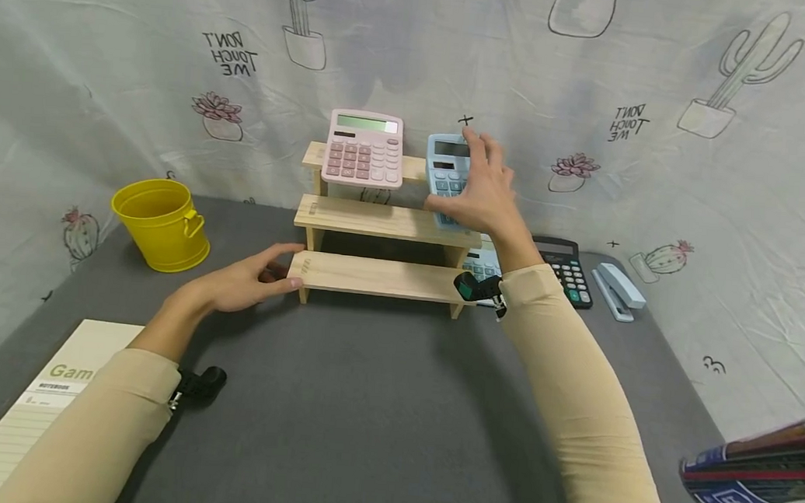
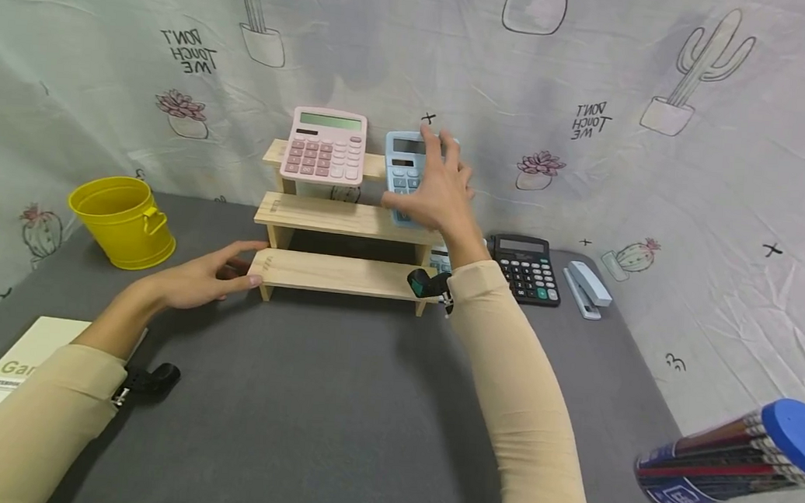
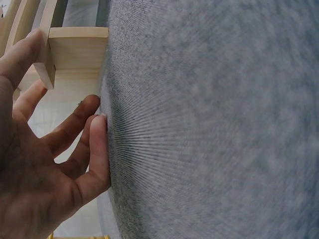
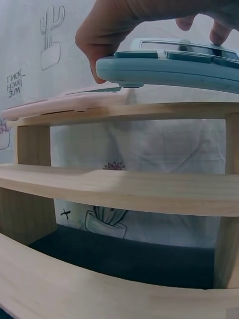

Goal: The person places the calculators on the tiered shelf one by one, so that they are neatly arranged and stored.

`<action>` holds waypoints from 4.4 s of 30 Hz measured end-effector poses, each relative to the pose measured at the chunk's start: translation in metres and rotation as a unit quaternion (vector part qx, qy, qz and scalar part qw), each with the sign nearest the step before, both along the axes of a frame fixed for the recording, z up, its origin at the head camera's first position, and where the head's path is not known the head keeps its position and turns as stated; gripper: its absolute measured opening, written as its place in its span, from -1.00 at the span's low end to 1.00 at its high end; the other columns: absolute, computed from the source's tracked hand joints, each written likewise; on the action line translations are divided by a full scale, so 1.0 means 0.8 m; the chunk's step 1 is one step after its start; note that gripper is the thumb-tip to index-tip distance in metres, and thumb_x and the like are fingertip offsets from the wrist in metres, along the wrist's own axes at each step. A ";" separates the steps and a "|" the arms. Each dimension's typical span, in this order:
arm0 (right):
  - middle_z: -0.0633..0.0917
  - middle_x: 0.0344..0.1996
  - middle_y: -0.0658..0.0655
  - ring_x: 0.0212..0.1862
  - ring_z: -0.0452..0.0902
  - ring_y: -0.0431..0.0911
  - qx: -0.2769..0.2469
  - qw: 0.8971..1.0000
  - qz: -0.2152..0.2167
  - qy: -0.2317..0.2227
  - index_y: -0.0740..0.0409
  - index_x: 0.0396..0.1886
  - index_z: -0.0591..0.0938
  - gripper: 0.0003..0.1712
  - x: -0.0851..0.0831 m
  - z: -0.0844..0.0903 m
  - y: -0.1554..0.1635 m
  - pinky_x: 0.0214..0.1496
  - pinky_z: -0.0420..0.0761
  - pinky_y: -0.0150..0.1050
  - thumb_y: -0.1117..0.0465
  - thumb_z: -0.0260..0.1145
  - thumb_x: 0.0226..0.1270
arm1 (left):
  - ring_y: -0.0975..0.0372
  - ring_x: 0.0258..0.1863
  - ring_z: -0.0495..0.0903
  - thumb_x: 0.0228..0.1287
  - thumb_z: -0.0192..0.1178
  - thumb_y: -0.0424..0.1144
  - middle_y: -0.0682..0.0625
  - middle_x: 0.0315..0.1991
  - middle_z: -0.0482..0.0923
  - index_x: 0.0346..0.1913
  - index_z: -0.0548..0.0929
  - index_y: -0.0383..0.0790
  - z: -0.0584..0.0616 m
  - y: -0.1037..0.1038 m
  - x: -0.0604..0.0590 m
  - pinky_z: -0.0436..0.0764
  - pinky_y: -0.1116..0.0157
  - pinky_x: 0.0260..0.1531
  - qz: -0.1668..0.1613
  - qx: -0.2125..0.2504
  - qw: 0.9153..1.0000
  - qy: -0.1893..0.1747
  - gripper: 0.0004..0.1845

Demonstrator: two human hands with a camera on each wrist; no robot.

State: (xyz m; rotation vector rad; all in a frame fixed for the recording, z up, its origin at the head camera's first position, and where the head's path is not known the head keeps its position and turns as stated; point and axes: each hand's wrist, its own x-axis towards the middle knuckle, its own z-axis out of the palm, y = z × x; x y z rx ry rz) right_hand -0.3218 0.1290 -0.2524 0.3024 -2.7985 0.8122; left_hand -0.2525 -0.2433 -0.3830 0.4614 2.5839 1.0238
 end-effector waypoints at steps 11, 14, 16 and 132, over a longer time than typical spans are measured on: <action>-0.07 0.65 0.04 0.43 0.11 0.27 0.003 1.000 -0.025 -0.007 -0.33 0.69 -0.08 0.32 -0.024 0.000 -0.016 0.42 0.17 0.29 -0.15 0.53 0.04 | -0.24 0.40 0.36 0.48 0.09 0.29 -0.37 0.48 0.26 0.66 -0.03 0.18 0.000 0.003 0.001 0.53 -0.15 0.14 -0.006 0.005 1.000 0.005 -0.14; -0.03 0.65 0.04 0.41 0.13 0.25 -0.006 0.999 -0.033 -0.017 -0.30 0.69 -0.04 0.32 -0.031 0.001 -0.019 0.42 0.18 0.23 -0.17 0.56 0.04 | -0.24 0.40 0.36 0.48 0.09 0.30 -0.36 0.48 0.25 0.66 -0.03 0.18 0.000 0.004 0.001 0.51 -0.16 0.16 -0.005 0.004 1.000 0.006 -0.14; -0.03 0.66 0.04 0.45 0.11 0.25 -0.008 0.999 -0.038 -0.026 -0.26 0.68 0.03 0.29 -0.035 0.001 -0.020 0.45 0.16 0.21 -0.21 0.56 0.04 | -0.24 0.40 0.36 0.48 0.09 0.30 -0.37 0.48 0.25 0.66 -0.03 0.17 0.001 0.004 0.001 0.50 -0.18 0.17 -0.003 0.002 1.000 0.007 -0.14; 0.11 0.61 0.32 0.57 -0.11 0.43 0.096 0.995 0.033 -0.003 0.12 0.61 0.24 -0.09 0.030 -0.117 0.208 0.33 -0.01 0.63 -0.10 0.36 0.42 | -0.26 0.39 0.36 0.50 0.10 0.26 -0.39 0.48 0.24 0.67 -0.05 0.13 0.001 -0.003 0.015 0.58 -0.09 0.05 0.004 -0.005 1.000 -0.004 -0.13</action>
